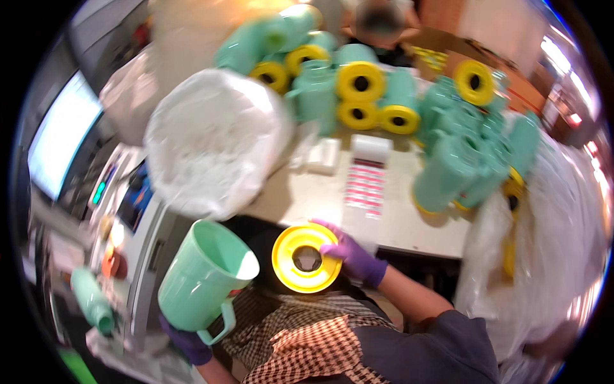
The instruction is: The person assembles teal jugs by inserting green plastic inserts into the openings, applying labels, and screwing on yellow lids. The person handles the jugs one at a time, placing finished units into a white bag.
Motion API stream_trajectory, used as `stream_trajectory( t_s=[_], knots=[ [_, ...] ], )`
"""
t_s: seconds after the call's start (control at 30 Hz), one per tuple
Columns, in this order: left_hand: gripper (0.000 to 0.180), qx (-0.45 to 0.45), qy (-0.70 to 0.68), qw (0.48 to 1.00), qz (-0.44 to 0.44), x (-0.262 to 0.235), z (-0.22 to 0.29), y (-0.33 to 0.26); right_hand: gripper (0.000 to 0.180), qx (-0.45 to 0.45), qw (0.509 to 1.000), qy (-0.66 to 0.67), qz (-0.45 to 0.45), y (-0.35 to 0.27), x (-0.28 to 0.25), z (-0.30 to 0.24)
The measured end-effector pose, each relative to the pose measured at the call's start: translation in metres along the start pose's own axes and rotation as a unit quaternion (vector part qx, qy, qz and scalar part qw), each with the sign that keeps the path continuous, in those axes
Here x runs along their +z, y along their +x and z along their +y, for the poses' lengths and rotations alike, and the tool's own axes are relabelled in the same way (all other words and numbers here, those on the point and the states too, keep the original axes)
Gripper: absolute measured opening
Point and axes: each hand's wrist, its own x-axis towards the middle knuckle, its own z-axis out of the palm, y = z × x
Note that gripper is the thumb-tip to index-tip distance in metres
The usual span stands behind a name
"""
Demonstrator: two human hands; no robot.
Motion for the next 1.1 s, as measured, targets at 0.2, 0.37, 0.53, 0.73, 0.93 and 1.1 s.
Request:
stream_trajectory(
  t_s=[0.2,0.37,0.53,0.73,0.93,1.1],
  knots=[
    [0.046,-0.209,-0.322,0.915,0.121,-0.058,0.011,-0.055,0.052,-0.482,0.571,-0.665,0.005,0.007,0.040,0.084],
    [0.046,-0.240,-0.215,0.931,0.170,-0.056,0.029,-0.081,0.069,-0.361,0.593,-0.690,-0.205,0.010,0.045,0.058],
    [0.036,-0.209,-0.119,0.966,0.099,-0.032,0.049,-0.081,0.051,-0.232,0.956,-0.178,-0.014,0.031,0.075,0.035],
    [0.034,-0.255,-0.272,0.924,0.089,-0.003,0.045,-0.078,0.075,-0.357,0.865,-0.329,-0.127,0.064,0.115,0.018],
    [0.033,-0.208,-0.204,0.944,0.152,0.000,0.039,-0.074,0.068,-0.372,0.864,-0.296,-0.165,0.057,0.127,0.025],
    [0.035,-0.072,0.050,0.989,0.115,0.007,0.064,-0.071,0.065,-0.275,0.921,-0.229,-0.157,0.059,0.130,0.025]
  ],
)
